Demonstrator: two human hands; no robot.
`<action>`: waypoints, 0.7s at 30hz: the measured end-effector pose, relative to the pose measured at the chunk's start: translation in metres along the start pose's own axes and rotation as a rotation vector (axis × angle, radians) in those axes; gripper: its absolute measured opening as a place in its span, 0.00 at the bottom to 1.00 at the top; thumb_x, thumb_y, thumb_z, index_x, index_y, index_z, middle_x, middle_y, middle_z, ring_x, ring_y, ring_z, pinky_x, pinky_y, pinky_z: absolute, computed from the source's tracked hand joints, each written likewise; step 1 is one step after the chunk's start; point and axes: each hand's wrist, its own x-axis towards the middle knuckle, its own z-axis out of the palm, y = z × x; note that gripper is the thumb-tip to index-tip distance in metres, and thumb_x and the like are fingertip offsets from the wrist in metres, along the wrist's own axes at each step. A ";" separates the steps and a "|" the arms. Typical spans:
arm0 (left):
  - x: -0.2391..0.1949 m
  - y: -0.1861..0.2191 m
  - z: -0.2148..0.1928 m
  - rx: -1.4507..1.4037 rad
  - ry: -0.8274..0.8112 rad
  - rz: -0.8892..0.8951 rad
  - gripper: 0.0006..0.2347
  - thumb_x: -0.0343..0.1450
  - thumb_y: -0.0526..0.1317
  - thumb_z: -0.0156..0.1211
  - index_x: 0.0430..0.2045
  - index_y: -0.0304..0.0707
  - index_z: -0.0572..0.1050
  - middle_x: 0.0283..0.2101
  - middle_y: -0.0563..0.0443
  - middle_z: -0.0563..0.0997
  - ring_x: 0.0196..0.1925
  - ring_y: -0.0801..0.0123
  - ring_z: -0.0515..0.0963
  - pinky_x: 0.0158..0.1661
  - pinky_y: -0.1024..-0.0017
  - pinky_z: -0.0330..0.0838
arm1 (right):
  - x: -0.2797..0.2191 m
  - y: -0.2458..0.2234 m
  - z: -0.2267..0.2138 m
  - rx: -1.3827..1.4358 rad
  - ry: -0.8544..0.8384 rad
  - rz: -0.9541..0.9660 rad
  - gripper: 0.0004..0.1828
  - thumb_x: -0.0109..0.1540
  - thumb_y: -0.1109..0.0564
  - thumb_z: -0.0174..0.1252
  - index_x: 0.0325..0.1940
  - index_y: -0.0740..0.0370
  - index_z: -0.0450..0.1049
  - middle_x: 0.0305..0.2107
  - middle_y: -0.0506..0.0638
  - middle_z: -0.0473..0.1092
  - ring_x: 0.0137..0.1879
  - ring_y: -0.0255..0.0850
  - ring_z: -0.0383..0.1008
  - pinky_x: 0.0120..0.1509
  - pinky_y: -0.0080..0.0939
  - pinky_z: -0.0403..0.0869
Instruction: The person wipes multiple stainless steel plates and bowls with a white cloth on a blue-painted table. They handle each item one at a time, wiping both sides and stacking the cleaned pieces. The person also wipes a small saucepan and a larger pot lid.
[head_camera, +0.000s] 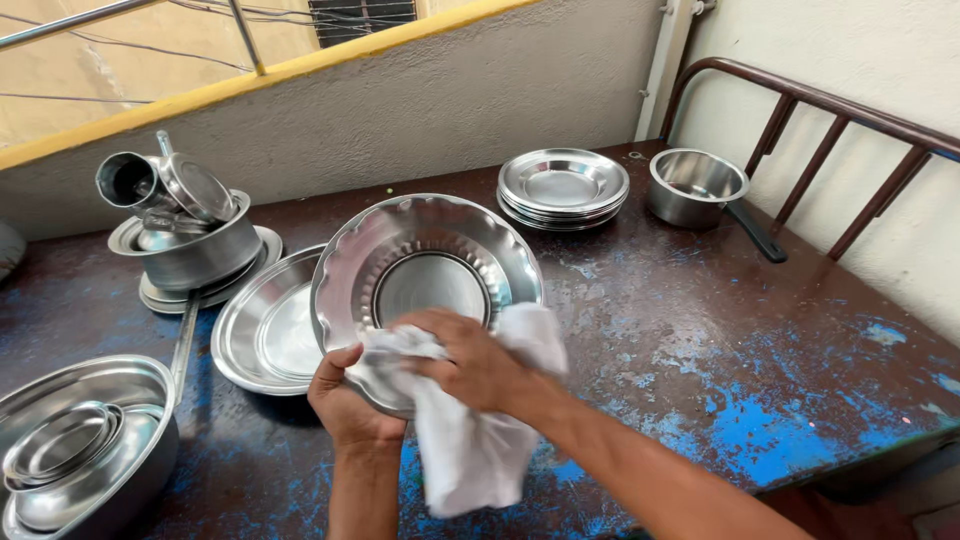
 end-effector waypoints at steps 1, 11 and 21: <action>-0.001 -0.001 0.004 -0.026 0.023 -0.023 0.19 0.62 0.36 0.55 0.46 0.25 0.75 0.47 0.38 0.81 0.47 0.50 0.82 0.52 0.54 0.75 | -0.014 0.009 -0.012 -0.202 0.034 -0.062 0.24 0.63 0.51 0.63 0.62 0.58 0.72 0.56 0.58 0.71 0.66 0.52 0.67 0.69 0.53 0.66; 0.001 -0.053 -0.019 0.391 0.103 -0.139 0.16 0.58 0.28 0.52 0.39 0.31 0.72 0.34 0.47 0.79 0.35 0.62 0.79 0.45 0.61 0.75 | 0.068 0.054 -0.038 -0.300 0.915 -0.279 0.16 0.62 0.60 0.60 0.55 0.61 0.76 0.47 0.58 0.76 0.56 0.50 0.73 0.63 0.51 0.71; 0.004 -0.034 0.008 0.570 -0.058 0.007 0.27 0.55 0.19 0.50 0.50 0.30 0.73 0.35 0.45 0.80 0.30 0.63 0.78 0.35 0.68 0.77 | 0.137 0.012 -0.069 -0.406 0.849 -0.517 0.09 0.62 0.65 0.55 0.42 0.65 0.80 0.38 0.57 0.79 0.45 0.43 0.78 0.51 0.40 0.79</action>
